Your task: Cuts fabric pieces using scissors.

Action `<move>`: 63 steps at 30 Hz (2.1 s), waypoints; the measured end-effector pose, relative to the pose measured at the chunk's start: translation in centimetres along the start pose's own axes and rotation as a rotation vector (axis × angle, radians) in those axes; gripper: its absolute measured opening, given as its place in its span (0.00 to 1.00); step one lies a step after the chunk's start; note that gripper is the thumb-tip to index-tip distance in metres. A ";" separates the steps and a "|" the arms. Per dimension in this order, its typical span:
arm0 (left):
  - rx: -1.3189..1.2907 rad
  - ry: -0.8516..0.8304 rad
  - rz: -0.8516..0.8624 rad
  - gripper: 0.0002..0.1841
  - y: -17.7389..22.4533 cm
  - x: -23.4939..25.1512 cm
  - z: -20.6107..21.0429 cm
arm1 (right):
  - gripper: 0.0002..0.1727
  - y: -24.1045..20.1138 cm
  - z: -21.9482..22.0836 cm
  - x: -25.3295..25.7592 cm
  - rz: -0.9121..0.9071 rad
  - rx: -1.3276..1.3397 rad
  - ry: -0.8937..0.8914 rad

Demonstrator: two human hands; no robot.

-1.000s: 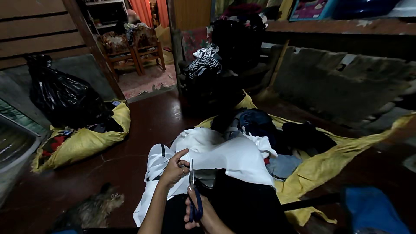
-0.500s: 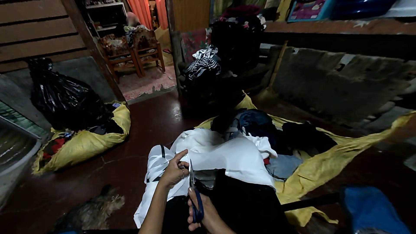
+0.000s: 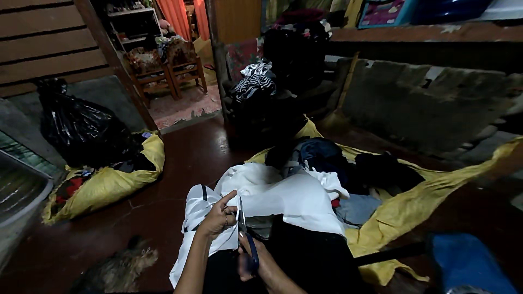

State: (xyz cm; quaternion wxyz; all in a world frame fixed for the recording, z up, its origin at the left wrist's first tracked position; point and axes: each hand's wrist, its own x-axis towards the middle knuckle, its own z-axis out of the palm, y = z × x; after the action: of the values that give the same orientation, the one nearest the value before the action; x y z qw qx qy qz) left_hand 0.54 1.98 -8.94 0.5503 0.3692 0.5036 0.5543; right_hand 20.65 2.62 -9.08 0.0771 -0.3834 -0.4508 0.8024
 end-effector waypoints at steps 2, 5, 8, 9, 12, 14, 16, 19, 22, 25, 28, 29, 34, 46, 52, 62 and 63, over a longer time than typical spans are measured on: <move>-0.054 -0.035 0.013 0.55 0.0 0.0 0.0 | 0.28 -0.1 -0.4 0.3 -0.005 -0.015 -0.021; -0.102 -0.061 0.022 0.55 -0.2 0.0 -0.1 | 0.28 -0.2 -0.7 0.5 -0.002 -0.039 -0.037; -0.102 -0.065 0.019 0.55 -0.2 0.0 0.0 | 0.29 -0.1 -0.6 0.6 0.016 -0.049 -0.052; -0.102 -0.064 0.021 0.55 -0.2 0.0 0.1 | 0.29 -0.1 -0.6 0.6 0.021 -0.043 -0.052; -0.106 -0.042 0.023 0.54 -0.1 0.0 0.2 | 0.29 0.0 -0.4 0.7 0.016 -0.027 -0.042; -0.102 -0.031 0.023 0.54 0.0 -0.1 0.4 | 0.29 0.0 -0.4 0.8 0.003 -0.013 -0.046; -0.107 -0.034 0.027 0.55 -0.1 0.0 0.3 | 0.28 -0.1 -0.3 0.8 -0.005 0.000 -0.039; -0.123 -0.045 0.036 0.55 -0.3 0.1 0.2 | 0.28 -0.3 -0.1 0.7 -0.006 0.003 -0.024; -0.122 -0.042 0.040 0.55 -0.3 0.0 0.2 | 0.28 -0.3 0.0 0.5 -0.008 0.002 -0.006; -0.112 -0.034 0.037 0.55 -0.1 -0.1 0.3 | 0.28 -0.4 0.1 0.5 -0.012 0.004 0.011; -0.094 -0.031 0.038 0.54 0.1 -0.2 0.6 | 0.27 -0.5 0.2 0.4 -0.016 0.004 0.019; -0.096 -0.032 0.035 0.54 0.1 -0.2 0.5 | 0.27 -0.6 0.1 0.4 -0.013 0.004 0.024; -0.096 -0.019 0.023 0.54 0.0 -0.2 0.4 | 0.27 -0.5 0.1 0.5 -0.022 0.015 0.028; -0.087 -0.022 0.006 0.56 -0.2 -0.3 0.4 | 0.30 -0.8 -0.4 1.0 0.059 0.044 -0.067; -0.090 -0.029 0.004 0.58 -0.4 -0.4 0.4 | 0.31 -1.1 -0.3 2.1 0.049 0.063 -0.100; -0.070 -0.042 -0.005 0.57 -0.3 -0.8 1.0 | 0.31 -1.7 -0.5 3.0 -0.005 0.040 -0.090; -0.069 -0.039 -0.003 0.57 -0.2 -0.8 1.0 | 0.31 -1.8 -0.6 3.1 -0.008 0.037 -0.094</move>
State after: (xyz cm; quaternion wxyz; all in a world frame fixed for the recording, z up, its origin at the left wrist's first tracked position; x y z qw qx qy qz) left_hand 1.66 1.34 -8.84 0.5733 0.3597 0.4739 0.5633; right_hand 18.46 5.52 -9.51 0.0663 -0.3419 -0.4406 0.8274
